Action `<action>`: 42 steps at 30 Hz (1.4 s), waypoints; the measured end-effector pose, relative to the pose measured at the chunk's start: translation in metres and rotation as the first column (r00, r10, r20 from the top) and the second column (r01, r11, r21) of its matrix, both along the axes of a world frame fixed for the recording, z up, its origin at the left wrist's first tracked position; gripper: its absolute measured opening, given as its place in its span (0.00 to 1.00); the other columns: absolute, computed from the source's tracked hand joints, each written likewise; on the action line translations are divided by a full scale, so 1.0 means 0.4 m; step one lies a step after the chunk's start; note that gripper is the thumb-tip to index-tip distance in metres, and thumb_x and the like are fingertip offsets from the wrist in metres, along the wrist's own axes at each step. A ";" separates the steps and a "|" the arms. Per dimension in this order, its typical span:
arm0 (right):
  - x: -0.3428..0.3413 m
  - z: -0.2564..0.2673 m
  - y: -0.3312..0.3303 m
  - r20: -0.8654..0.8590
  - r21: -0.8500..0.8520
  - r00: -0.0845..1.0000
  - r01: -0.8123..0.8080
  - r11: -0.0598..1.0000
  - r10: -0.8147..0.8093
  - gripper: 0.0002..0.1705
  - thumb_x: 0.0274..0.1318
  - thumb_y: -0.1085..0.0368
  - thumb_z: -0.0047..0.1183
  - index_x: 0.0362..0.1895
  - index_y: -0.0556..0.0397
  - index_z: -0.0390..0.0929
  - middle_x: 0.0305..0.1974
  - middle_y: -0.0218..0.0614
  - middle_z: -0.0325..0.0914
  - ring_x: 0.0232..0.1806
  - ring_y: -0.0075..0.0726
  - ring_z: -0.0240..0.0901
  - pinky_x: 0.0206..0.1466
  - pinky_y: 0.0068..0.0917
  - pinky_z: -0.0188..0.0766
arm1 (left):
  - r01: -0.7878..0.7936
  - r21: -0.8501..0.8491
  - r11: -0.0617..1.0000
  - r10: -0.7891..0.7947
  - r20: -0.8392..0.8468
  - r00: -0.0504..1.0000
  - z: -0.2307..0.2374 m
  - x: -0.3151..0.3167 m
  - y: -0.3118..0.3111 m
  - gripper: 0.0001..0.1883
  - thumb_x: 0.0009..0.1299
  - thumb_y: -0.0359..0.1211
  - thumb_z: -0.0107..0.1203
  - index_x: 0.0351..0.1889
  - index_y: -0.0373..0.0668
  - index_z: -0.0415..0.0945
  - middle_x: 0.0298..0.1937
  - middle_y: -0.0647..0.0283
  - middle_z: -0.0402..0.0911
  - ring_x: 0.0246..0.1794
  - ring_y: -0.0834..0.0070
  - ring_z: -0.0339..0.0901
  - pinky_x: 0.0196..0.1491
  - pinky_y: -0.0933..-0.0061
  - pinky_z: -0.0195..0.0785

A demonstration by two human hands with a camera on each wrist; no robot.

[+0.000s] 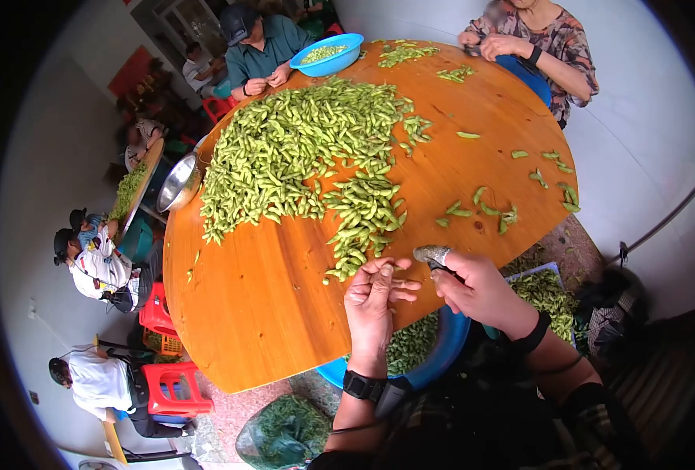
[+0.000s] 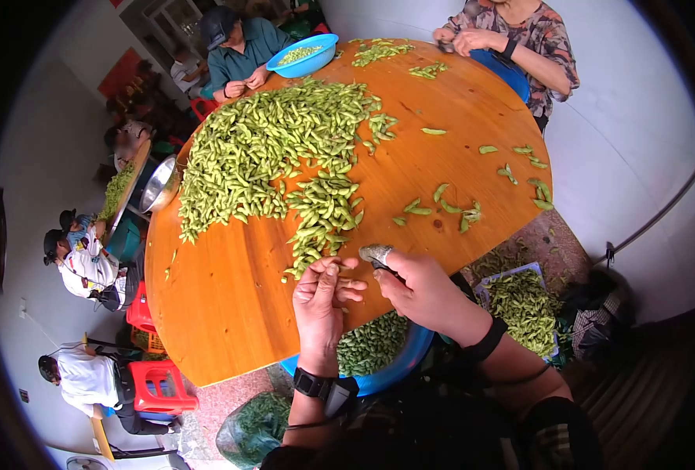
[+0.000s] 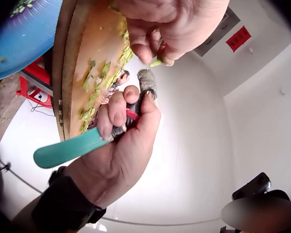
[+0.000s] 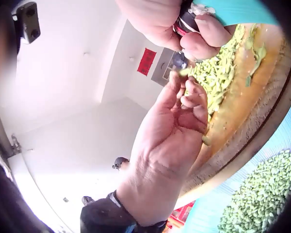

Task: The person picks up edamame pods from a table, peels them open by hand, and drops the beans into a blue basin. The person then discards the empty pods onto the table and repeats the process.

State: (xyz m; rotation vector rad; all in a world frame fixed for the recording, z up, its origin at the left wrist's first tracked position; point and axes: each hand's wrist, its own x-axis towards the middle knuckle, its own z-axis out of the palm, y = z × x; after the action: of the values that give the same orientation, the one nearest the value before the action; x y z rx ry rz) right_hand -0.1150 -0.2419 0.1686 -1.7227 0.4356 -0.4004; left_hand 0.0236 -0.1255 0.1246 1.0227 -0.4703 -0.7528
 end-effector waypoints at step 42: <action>0.021 -0.054 0.031 -0.006 0.480 0.983 -0.157 0.863 0.183 0.11 0.65 0.71 0.46 0.49 0.56 0.75 0.23 0.25 0.72 0.20 0.13 0.64 0.21 0.17 0.60 | 0.006 0.226 0.974 -0.071 0.278 0.958 -0.001 -0.045 0.078 0.12 0.74 0.25 0.50 0.53 0.33 0.75 0.35 0.57 0.84 0.36 0.74 0.84 0.40 0.74 0.81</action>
State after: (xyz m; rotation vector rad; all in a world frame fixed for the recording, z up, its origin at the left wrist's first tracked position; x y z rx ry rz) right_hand -0.1067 -0.2297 0.1468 -1.2734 0.3776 -0.1029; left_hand 0.0055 -0.0944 0.1243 1.3454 -0.6663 -0.7062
